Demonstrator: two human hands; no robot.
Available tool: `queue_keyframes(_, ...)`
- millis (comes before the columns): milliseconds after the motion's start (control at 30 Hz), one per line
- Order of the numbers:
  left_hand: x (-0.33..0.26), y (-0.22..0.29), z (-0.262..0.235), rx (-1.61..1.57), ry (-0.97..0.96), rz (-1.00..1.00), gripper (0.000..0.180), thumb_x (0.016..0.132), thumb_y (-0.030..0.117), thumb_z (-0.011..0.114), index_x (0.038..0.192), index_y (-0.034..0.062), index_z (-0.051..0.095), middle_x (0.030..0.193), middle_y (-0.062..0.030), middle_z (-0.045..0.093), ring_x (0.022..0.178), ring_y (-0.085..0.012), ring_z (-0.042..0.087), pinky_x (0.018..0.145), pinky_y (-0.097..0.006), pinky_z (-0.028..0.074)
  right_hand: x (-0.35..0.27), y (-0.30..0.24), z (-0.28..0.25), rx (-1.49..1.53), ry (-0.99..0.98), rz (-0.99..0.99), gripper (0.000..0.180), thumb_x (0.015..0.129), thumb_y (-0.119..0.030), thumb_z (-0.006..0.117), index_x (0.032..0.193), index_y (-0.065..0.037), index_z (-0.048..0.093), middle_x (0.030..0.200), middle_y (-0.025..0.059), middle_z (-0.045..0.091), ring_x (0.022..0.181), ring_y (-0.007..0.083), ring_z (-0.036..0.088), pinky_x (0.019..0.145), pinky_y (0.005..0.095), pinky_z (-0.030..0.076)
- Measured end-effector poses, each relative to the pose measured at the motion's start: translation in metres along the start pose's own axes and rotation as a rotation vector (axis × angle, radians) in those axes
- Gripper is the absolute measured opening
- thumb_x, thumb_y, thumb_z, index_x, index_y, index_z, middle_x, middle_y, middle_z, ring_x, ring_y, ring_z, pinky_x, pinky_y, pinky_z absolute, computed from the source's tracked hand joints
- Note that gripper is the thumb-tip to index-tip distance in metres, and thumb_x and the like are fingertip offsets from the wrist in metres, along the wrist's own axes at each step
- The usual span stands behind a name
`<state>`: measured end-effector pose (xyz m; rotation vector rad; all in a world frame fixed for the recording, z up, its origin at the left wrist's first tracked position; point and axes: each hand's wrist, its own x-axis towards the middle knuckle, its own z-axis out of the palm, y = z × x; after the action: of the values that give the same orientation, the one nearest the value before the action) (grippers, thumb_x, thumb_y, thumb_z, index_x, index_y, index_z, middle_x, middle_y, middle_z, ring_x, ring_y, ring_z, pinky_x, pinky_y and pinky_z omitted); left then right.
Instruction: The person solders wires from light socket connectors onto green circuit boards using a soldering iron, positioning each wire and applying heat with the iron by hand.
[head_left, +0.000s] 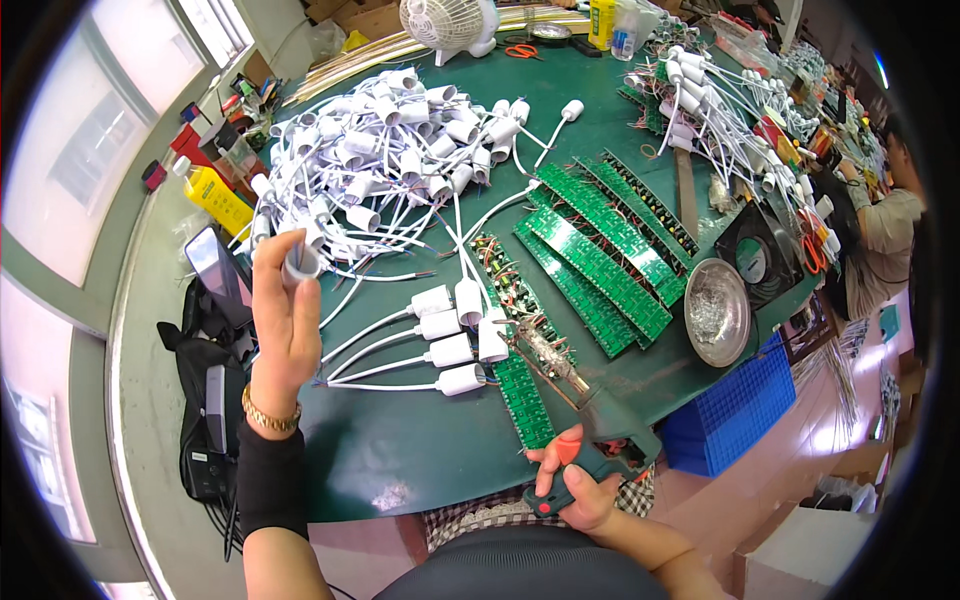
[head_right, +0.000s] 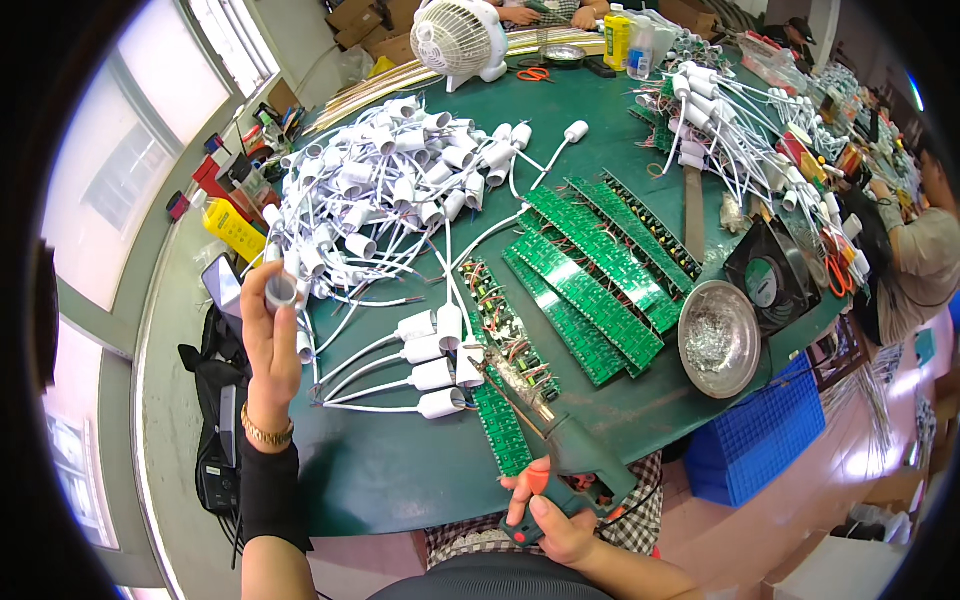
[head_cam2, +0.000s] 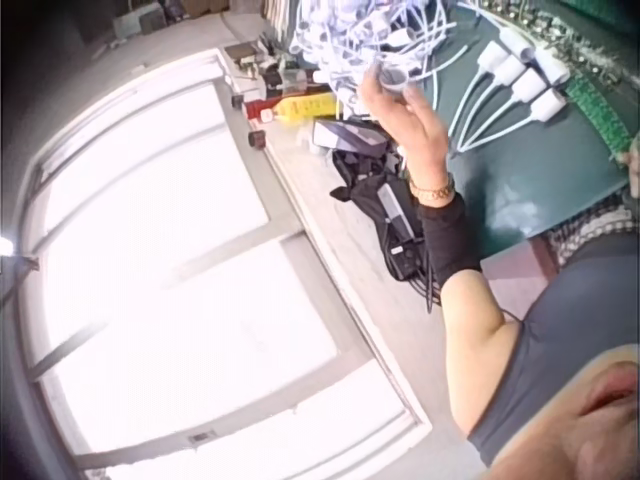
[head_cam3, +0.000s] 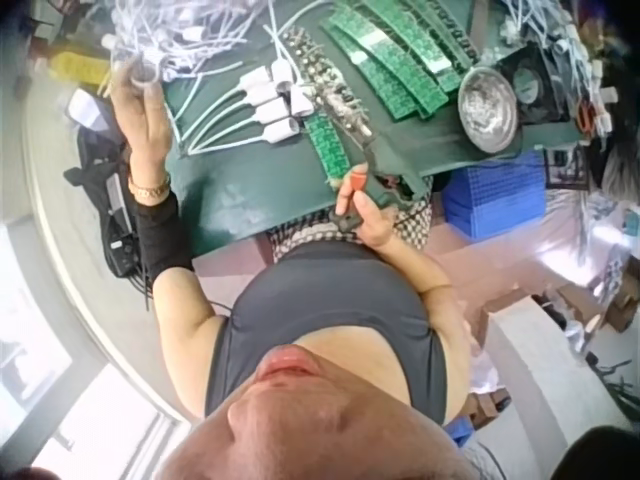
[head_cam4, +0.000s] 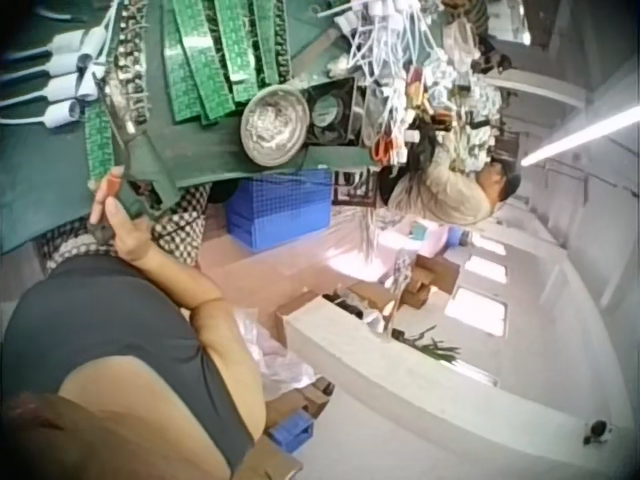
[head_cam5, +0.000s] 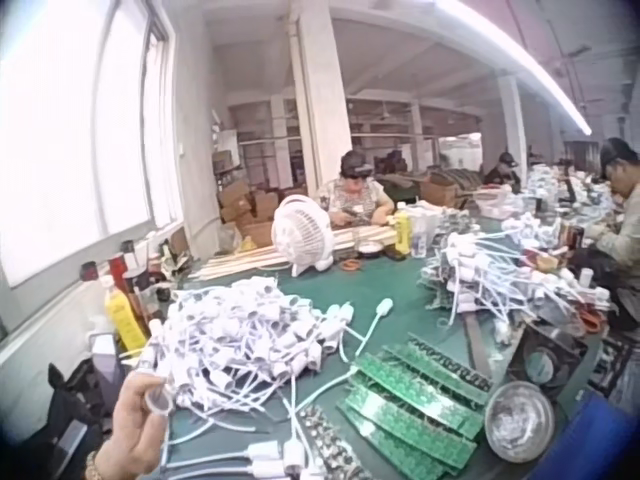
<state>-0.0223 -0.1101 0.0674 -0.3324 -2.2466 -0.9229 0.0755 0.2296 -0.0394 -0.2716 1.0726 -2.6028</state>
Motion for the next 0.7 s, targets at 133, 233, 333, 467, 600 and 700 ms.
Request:
queue_keyframes(133,-0.010,0.046,0.009,0.166,-0.139,-0.094,0.040,0.088,0.003,0.061,0.125,-0.0024,0.046,0.108,-0.0144,0.052,0.091,-0.0224,0.055,0.082,-0.035,0.045,-0.001,0.001,0.001,-0.006,0.006,-0.002,0.040,0.094,-0.010,0.056,0.132,-0.007,0.042,0.098,0.0084,0.058,0.076,0.0171,0.063,0.105,0.0498,0.041)
queue_keyframes(233,-0.016,0.076,0.013,0.129,-0.399,-0.002,0.030,0.079,0.002,0.069,0.106,0.0004,0.056,0.095,-0.0129,0.059,0.078,-0.0285,0.059,0.070,-0.037,0.047,-0.001,0.000,0.001,-0.033,-0.005,-0.019,0.039,0.094,-0.008,0.054,0.132,-0.007,0.043,0.099,0.0085,0.059,0.076,0.0170,0.063,0.104,0.0495,0.042)
queue_keyframes(333,-0.025,0.091,0.042,-0.082,-0.479,0.036,0.021,0.077,0.001,0.071,0.095,0.0052,0.061,0.094,-0.0118,0.060,0.077,-0.0297,0.058,0.067,-0.037,0.047,0.000,-0.001,0.002,-0.057,-0.004,-0.029,0.039,0.094,-0.007,0.053,0.133,-0.007,0.043,0.099,0.0086,0.059,0.077,0.0169,0.062,0.101,0.0484,0.044)
queue_keyframes(467,-0.044,0.086,0.070,-0.199,-0.561,0.038,0.024,0.074,0.002,0.074,0.095,0.0066,0.062,0.099,-0.0096,0.061,0.080,-0.0279,0.058,0.068,-0.037,0.047,-0.004,-0.007,0.002,-0.057,0.011,0.007,0.040,0.095,-0.007,0.051,0.133,-0.008,0.043,0.100,0.0086,0.058,0.077,0.0170,0.061,0.098,0.0459,0.046)
queue_keyframes(600,-0.056,0.076,0.085,0.014,-0.459,0.243,0.027,0.064,0.001,0.075,0.087,0.0080,0.063,0.098,-0.0065,0.059,0.086,-0.0265,0.056,0.075,-0.038,0.043,-0.013,-0.020,-0.003,-0.159,0.031,0.036,0.042,0.093,-0.016,0.058,0.131,-0.009,0.041,0.100,0.0094,0.056,0.080,0.0172,0.062,0.091,0.0423,0.048)
queue_keyframes(700,-0.066,0.068,0.096,0.109,-0.382,0.293,0.030,0.057,0.002,0.074,0.083,0.0102,0.063,0.095,-0.0049,0.057,0.090,-0.0266,0.054,0.079,-0.040,0.036,-0.021,-0.031,-0.014,-0.286,-0.007,0.047,0.047,0.090,-0.019,0.063,0.130,-0.010,0.041,0.099,0.0112,0.056,0.081,0.0183,0.062,0.089,0.0411,0.049)
